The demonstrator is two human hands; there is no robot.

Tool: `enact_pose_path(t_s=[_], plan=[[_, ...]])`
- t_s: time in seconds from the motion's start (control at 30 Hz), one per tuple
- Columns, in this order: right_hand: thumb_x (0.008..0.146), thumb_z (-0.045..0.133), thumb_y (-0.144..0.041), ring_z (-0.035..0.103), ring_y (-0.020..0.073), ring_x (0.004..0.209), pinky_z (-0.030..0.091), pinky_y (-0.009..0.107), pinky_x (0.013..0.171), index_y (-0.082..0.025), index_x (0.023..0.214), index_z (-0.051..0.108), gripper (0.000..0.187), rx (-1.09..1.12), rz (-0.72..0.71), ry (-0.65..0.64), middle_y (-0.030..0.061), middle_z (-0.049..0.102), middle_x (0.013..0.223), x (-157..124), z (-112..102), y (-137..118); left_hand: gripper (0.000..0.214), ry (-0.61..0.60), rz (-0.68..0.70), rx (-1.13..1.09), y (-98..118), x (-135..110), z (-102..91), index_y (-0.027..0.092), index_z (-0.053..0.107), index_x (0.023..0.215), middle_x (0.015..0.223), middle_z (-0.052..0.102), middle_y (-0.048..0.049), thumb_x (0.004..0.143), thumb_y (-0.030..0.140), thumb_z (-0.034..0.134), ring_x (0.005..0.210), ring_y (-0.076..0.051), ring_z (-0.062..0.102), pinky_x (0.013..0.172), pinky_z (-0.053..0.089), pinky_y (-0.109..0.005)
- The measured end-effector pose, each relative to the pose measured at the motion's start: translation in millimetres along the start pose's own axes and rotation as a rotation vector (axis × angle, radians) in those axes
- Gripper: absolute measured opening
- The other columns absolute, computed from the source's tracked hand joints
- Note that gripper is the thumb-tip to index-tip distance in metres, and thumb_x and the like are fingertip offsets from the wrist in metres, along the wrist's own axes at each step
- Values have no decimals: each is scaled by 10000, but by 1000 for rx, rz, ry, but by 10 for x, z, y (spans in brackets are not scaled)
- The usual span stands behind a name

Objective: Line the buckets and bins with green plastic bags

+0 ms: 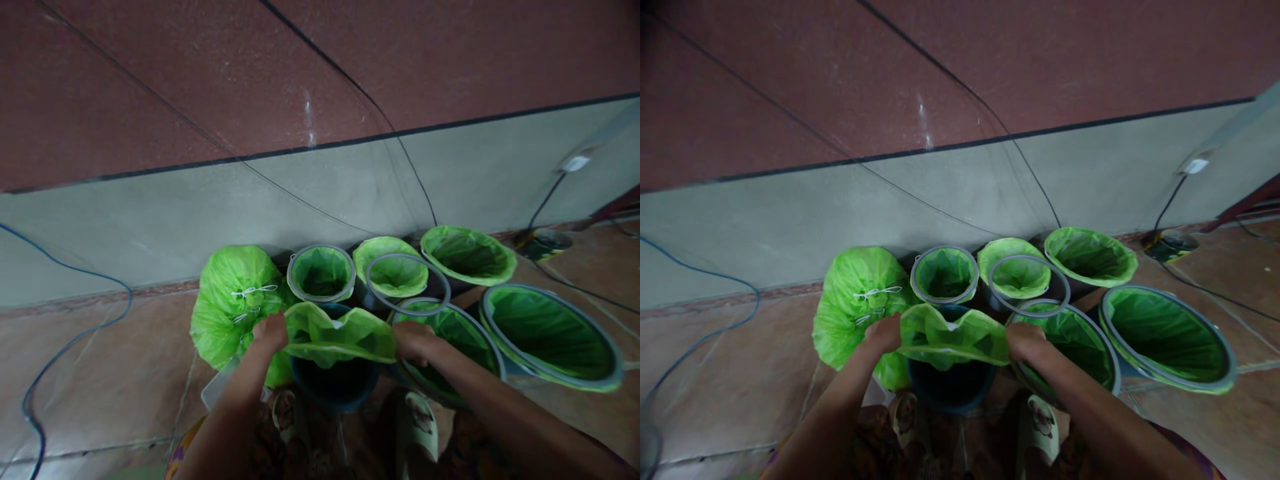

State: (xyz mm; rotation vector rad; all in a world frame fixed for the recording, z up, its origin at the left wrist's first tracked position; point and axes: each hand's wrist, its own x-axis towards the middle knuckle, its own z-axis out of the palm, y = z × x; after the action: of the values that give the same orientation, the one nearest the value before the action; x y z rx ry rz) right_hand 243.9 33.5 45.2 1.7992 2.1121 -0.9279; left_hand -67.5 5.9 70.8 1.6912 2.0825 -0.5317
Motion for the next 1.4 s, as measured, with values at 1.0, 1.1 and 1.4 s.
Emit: enact_pose_path(t_s=[1.0,1.1,1.4], plan=[[764,475,-120,640,203,756,364,247,584,-115,701,685,220,-78,-85,-59,129,710,817,105,-136,-170,280,264,65,-80,215,107,56,169,656,981,988,698,-118,882,271,414,967,-237,651,833,494,-330],[750,509,-143,647,212,754,389,249,590,-115,741,694,187,-50,-140,-187,122,712,816,74,-162,-98,268,269,39,-90,186,133,60,158,652,971,1002,698,-121,880,264,422,975,-230,652,803,491,-300],[807,586,-357,615,256,1076,433,314,890,-137,1335,490,579,13,-160,4,140,665,1161,162,61,-342,271,305,165,-160,359,112,144,214,680,916,913,719,-51,904,324,434,879,-180,664,745,467,-258]])
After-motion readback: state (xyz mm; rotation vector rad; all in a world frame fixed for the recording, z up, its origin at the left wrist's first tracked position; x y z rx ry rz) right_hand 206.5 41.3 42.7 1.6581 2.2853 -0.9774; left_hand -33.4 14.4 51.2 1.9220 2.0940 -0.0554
